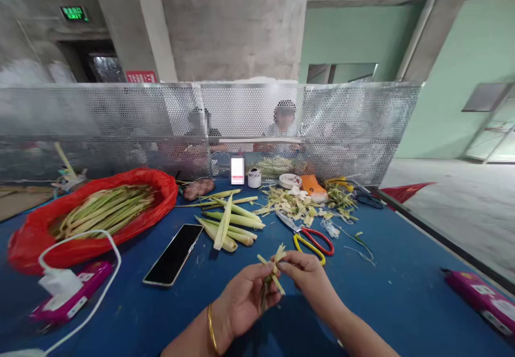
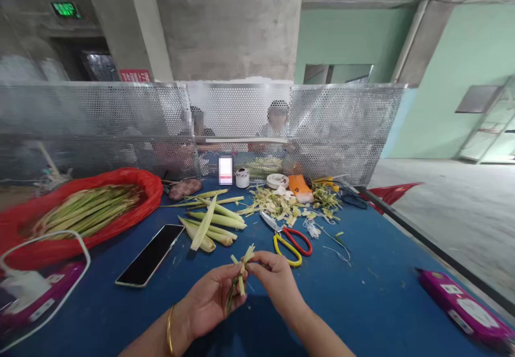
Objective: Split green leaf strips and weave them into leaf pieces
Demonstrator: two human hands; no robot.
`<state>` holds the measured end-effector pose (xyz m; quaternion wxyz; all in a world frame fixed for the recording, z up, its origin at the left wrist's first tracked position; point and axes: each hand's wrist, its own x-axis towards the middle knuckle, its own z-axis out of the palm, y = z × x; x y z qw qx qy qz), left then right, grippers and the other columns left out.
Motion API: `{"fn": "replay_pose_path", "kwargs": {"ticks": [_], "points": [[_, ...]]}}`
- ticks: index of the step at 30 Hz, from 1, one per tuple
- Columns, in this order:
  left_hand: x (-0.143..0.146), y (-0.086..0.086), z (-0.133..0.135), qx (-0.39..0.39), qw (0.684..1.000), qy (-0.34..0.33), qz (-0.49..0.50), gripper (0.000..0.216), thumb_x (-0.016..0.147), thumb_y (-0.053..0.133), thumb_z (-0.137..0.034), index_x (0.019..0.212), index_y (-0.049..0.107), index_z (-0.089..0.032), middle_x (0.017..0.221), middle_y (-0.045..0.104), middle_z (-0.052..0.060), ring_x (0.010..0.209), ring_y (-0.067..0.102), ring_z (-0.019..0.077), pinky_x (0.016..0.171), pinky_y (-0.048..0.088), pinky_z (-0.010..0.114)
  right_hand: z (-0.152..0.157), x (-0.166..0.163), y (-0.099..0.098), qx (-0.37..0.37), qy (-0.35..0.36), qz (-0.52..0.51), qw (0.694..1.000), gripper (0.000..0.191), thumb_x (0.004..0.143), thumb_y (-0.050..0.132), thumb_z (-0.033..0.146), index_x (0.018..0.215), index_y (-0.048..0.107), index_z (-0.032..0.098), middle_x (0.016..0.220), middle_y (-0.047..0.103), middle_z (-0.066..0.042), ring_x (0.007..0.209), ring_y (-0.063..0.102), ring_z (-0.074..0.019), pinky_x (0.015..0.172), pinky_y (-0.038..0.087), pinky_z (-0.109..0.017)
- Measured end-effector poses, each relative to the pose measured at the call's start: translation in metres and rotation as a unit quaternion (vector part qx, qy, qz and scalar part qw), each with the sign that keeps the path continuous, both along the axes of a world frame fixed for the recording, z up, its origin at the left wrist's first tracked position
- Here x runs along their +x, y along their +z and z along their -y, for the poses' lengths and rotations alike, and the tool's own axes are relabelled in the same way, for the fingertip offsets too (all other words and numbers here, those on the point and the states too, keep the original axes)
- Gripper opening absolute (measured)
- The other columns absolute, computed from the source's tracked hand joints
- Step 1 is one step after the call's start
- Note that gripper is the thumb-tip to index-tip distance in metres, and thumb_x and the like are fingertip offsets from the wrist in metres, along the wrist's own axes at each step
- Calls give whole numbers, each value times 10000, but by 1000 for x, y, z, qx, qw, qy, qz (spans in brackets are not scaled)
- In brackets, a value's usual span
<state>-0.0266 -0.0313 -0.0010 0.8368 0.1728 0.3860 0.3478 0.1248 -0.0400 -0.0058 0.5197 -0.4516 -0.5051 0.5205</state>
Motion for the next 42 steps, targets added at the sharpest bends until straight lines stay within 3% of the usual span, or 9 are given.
{"fn": "replay_pose_path", "kwargs": {"ticks": [12,18,25,28,30,32,35,38,42], "points": [[-4,-5,-5,-94,979,-110,147,150,894,534,-187,853,608,-63,668,654,7,507,609,85,614,525,238,-3,8,-2,45,9,80,996,202,720,659,342,645,664,156,588,620,-3,578,540,-134,592,420,-253],[0,-10,-4,33,993,-105,-45,304,851,581,-354,989,631,-88,898,708,88,648,662,144,640,516,268,-13,15,5,13,8,243,970,194,721,584,329,633,608,158,552,511,34,523,419,-95,497,317,-218],[-19,-2,-13,213,939,52,-264,446,837,508,-520,983,669,-130,977,703,111,914,648,214,745,496,295,-43,11,11,-43,55,344,936,107,623,633,235,546,607,165,444,430,64,449,343,-81,436,228,-221],[-29,-3,-19,353,849,55,-389,250,786,608,-381,888,689,-168,900,708,71,868,642,215,783,479,321,-55,2,0,-62,67,366,926,115,620,643,243,538,615,166,446,429,63,458,360,-85,443,245,-219],[-35,-5,-22,481,734,46,-477,87,752,640,-230,817,691,-202,885,701,37,869,626,202,829,455,325,-60,-3,-9,-73,67,377,921,116,625,639,244,540,622,166,441,424,61,463,370,-88,448,249,-219],[-38,-7,-23,585,625,-4,-517,108,755,629,-142,781,694,-224,873,692,17,881,609,189,833,437,315,-60,-5,-17,-78,67,387,916,104,630,622,223,544,631,165,447,438,55,474,387,-91,454,255,-217],[-39,-9,-27,669,516,-99,-526,119,788,634,-136,803,706,-229,832,682,14,838,590,178,755,420,295,-60,-5,-25,-80,69,396,912,105,642,598,204,559,648,163,464,462,45,487,407,-95,462,268,-213],[-37,-12,-36,710,454,-149,-518,48,795,679,-226,833,708,-219,828,675,15,812,575,173,718,389,294,-59,-5,-27,-82,68,404,909,108,650,603,214,581,667,161,478,477,38,496,416,-97,469,278,-208],[-34,-16,-48,725,438,-192,-495,53,791,697,-264,812,706,-215,828,665,1,820,575,161,734,372,292,-59,-5,-27,-83,67,411,905,112,654,606,217,591,678,160,490,498,32,504,423,-99,468,280,-206]]}}
